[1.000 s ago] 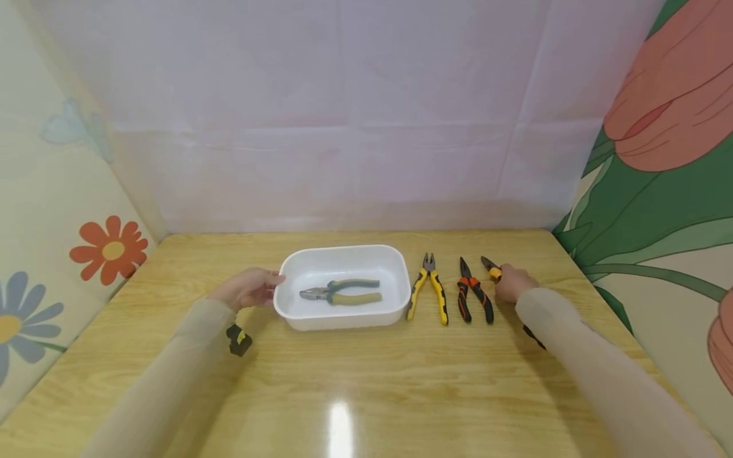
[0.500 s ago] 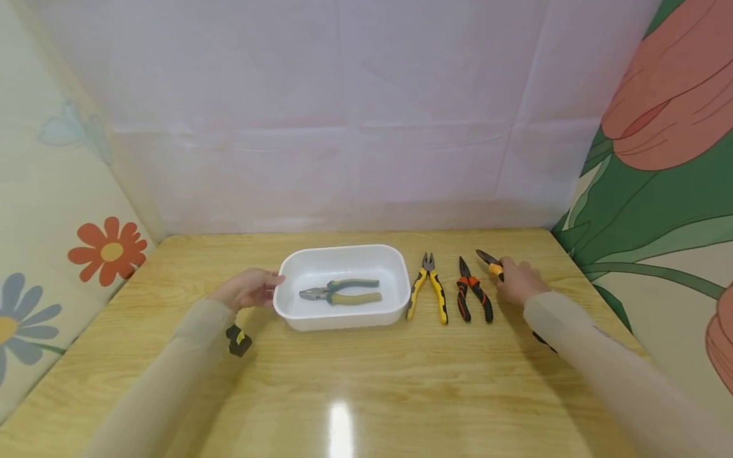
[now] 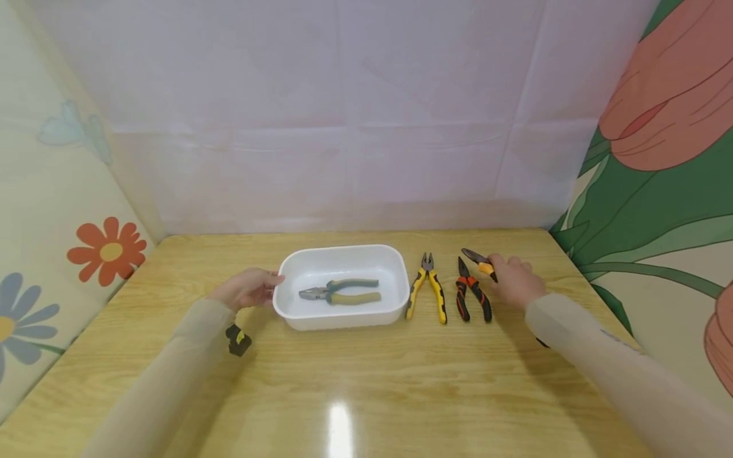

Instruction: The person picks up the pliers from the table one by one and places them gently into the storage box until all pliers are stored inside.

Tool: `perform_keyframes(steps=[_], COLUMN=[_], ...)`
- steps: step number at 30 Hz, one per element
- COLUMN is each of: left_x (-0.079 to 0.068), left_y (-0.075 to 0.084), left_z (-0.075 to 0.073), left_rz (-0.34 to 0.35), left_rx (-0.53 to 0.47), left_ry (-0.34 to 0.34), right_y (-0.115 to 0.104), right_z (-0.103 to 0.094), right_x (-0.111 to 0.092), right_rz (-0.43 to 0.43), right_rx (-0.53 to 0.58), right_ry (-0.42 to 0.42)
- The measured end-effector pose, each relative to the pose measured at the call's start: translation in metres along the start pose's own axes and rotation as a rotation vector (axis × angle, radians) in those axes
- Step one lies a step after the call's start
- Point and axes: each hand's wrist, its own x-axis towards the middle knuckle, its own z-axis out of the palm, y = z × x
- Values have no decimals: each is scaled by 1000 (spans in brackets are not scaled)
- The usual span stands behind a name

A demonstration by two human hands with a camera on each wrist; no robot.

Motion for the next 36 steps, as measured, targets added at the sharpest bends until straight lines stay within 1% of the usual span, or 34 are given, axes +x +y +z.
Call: perform_keyframes(steps=[4, 11, 20, 25, 34, 36], left_x=[0, 0, 0, 0, 0, 0], left_y=[0, -1, -1, -1, 1, 1], left_z=[-1, -1, -2, -2, -1, -2], left_rz=[-4, -5, -3, -4, -10, -7], left_rx=[-4, -5, 9, 3, 1, 3], left_ry=[9, 0, 3, 2, -13, -12], right_y=[-5, -11, -25, -34, -46, -49], right_z=[-2, -4, -9, -12, -10, -10], right_x=[-1, -3, -4, -4, 0, 0], right_rz=[-21, -54, -120, -125, -157, -181], right_rx=[-24, -38, -100, -119, -182, -194], right_ry=[7, 3, 37, 34, 57, 70])
